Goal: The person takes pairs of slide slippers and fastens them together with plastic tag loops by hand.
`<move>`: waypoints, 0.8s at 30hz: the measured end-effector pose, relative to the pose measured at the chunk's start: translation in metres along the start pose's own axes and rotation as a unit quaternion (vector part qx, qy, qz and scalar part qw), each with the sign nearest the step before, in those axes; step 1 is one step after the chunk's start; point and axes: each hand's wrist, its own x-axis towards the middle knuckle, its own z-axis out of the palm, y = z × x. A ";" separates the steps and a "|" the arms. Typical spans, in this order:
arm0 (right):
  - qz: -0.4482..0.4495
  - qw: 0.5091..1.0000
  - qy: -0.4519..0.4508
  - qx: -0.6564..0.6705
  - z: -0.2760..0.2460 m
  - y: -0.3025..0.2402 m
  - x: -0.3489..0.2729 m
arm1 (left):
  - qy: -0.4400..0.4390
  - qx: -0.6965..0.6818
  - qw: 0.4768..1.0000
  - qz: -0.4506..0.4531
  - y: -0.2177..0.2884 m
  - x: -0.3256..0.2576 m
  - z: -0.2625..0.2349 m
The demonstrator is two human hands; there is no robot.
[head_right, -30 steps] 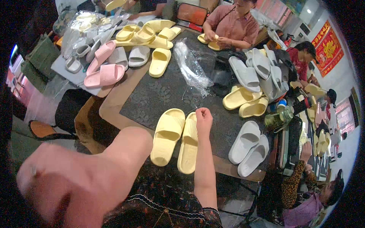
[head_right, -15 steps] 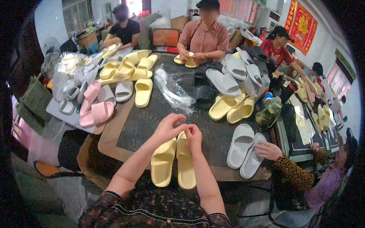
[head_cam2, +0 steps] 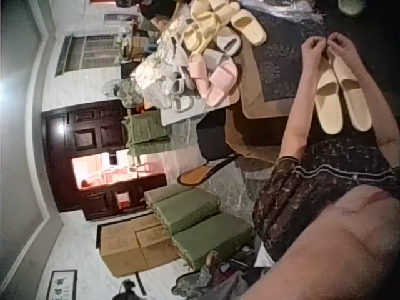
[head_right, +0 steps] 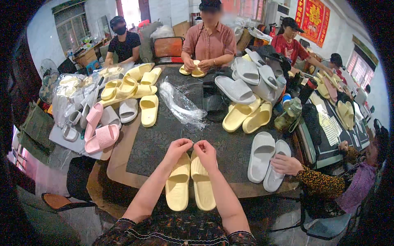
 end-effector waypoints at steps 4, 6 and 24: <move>0.002 1.000 -0.005 -0.024 0.002 0.001 0.000 | 0.008 -0.016 1.000 -0.012 0.006 -0.004 0.001; 0.004 1.000 -0.013 -0.024 0.002 0.007 0.002 | 0.002 -0.028 1.000 -0.006 0.002 -0.003 -0.002; 0.004 1.000 -0.004 -0.030 -0.002 0.019 0.002 | -0.031 -0.015 0.998 -0.045 0.002 -0.003 0.001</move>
